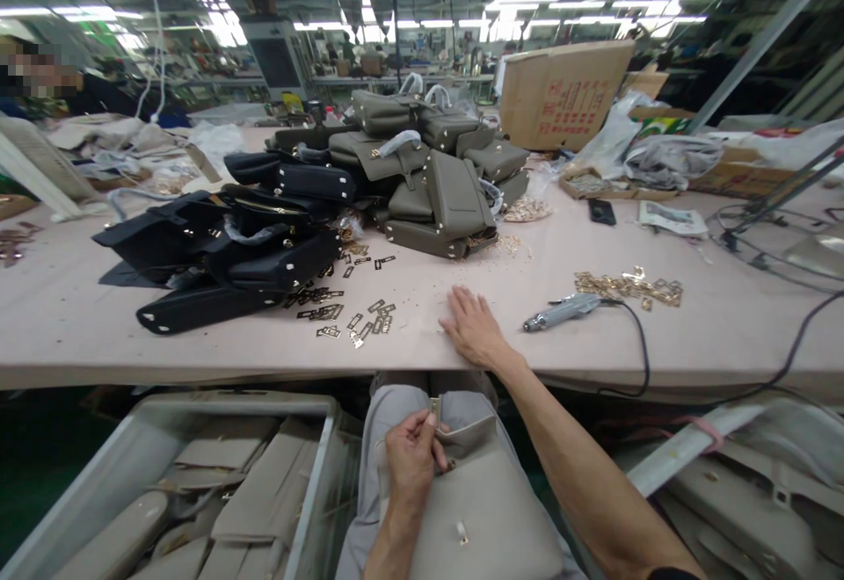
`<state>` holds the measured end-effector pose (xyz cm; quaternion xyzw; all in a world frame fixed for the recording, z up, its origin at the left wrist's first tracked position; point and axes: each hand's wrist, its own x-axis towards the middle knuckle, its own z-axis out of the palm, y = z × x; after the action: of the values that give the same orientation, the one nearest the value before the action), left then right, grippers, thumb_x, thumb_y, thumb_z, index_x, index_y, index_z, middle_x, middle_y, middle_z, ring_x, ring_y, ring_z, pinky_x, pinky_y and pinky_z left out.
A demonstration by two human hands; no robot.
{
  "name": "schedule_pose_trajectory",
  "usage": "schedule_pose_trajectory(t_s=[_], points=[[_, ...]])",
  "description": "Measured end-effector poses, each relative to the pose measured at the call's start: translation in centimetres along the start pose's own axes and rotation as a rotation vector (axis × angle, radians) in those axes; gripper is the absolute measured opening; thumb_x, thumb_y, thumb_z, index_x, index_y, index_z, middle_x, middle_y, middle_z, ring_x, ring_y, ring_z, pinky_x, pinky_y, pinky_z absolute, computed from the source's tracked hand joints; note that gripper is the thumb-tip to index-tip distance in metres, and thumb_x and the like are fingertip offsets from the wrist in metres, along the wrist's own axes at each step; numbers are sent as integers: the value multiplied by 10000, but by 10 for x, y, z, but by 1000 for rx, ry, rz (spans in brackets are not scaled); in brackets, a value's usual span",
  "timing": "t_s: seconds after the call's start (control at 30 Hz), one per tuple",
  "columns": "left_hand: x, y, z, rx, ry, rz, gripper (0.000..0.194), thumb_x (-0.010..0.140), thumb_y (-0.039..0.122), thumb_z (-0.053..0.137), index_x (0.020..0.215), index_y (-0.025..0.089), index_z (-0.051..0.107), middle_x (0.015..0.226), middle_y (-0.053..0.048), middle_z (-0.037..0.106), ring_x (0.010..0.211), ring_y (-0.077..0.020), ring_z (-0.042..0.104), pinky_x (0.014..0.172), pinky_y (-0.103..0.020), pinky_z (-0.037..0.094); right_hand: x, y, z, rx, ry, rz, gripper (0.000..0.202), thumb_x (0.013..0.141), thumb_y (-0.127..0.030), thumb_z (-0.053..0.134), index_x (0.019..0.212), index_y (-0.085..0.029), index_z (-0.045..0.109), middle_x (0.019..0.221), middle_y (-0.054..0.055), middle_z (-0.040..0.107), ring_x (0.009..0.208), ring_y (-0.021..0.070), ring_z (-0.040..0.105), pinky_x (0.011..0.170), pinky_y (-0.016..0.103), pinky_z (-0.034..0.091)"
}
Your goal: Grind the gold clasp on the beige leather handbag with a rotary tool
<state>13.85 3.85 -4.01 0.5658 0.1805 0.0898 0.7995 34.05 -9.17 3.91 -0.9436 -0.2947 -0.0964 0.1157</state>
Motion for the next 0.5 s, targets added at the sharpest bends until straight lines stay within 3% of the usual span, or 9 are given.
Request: schedule_pose_trajectory(t_s=[0.1,0.17,0.23,0.37,0.5], points=[[-2,4,-1,19,-3,3,452,852,531,798,888,83,744,714,-91,718,326,-98,505,330,-174,391,-13,30,-26,44,288,176,614,1096,-467,273,1501,-45,463,1482,234,473,1393,363,402,1174,552,319],[-3,6,-1,35,-8,3,442,863,527,787,867,86,747,659,-74,697,327,-99,502,341,-176,406,-24,54,-43,56,448,375,596,1059,-504,382,1419,-51,523,1252,227,617,1199,374,556,1065,531,440],[-2,7,-1,42,-8,1,443,864,531,780,859,90,747,675,-80,705,325,-97,497,340,-179,411,-36,74,-57,20,528,623,596,1005,-534,500,1347,-48,553,1098,210,655,1073,392,611,985,544,491],[-1,7,2,19,5,-12,427,841,516,794,861,93,735,750,-96,730,322,-95,496,323,-184,401,-54,99,-69,-76,430,1038,692,927,-608,665,1282,-23,556,1066,272,651,1026,459,642,914,585,529],[-1,6,5,5,-6,-2,369,859,453,786,868,88,735,765,-97,735,332,-89,507,331,-167,382,-54,109,-63,-88,314,1172,911,842,-615,805,1376,34,454,1032,302,654,1024,478,655,900,564,552]])
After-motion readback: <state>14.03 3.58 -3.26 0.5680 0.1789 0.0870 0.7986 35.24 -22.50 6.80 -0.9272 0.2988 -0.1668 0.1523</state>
